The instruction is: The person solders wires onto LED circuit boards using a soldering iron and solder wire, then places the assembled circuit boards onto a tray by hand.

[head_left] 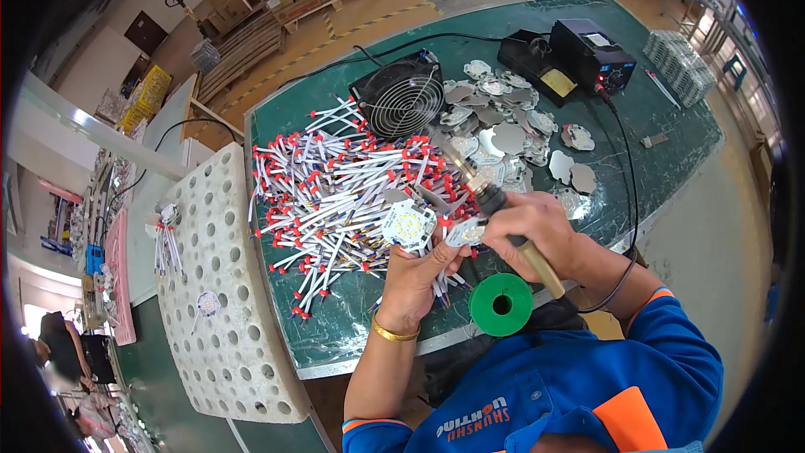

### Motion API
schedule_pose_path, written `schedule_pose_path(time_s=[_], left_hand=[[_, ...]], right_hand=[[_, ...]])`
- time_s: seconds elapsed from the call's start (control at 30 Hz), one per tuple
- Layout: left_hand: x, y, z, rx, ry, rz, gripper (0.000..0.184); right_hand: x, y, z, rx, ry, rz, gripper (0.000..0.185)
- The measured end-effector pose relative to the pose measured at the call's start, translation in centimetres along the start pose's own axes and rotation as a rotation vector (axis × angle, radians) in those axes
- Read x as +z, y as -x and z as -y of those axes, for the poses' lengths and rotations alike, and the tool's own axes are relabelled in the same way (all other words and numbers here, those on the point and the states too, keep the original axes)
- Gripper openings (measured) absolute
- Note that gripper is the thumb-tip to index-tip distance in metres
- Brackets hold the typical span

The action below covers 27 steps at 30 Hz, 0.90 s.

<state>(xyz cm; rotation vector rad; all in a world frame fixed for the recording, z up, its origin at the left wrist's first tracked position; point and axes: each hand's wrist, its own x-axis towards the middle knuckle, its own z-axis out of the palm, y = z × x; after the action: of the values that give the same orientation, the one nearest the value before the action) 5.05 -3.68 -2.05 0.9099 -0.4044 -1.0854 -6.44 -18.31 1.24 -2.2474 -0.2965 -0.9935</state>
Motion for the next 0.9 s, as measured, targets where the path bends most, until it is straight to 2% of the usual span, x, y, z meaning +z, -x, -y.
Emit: schedule_pose_path(time_s=[0.1, 0.17, 0.23, 0.27, 0.37, 0.73, 0.9], left_hand=[[0.3, 0.0, 0.0, 0.037, 0.04, -0.006, 0.02], [0.6, 0.1, -0.2, 0.018, 0.036, -0.063, 0.02], [1.1, 0.3, -0.4, -0.018, 0.033, -0.179, 0.019], [1.3, 0.4, -0.4, 0.017, 0.019, -0.189, 0.018], [2.5, 0.8, -0.5, 0.112, -0.066, -0.247, 0.016], [3.2, 0.8, 0.2, 0.27, -0.269, -0.33, 0.029], [3.2, 0.7, 0.1, 0.191, -0.182, -0.349, 0.029]], right_hand=[[-0.4, 0.3, 0.1, -0.019, 0.107, 0.119, 0.04], [-0.3, 0.3, 0.4, 0.013, 0.079, 0.095, 0.039], [0.0, -0.1, 1.0, 0.073, 0.114, -0.264, 0.035], [-0.1, -0.1, 1.2, 0.156, 0.123, -0.328, 0.03], [-0.8, -0.4, 1.6, 0.264, 0.1, -0.235, 0.031], [-0.2, -0.1, 1.3, 0.164, 0.043, -0.202, 0.035], [-0.1, -0.1, 1.0, 0.122, 0.038, -0.229, 0.036]])
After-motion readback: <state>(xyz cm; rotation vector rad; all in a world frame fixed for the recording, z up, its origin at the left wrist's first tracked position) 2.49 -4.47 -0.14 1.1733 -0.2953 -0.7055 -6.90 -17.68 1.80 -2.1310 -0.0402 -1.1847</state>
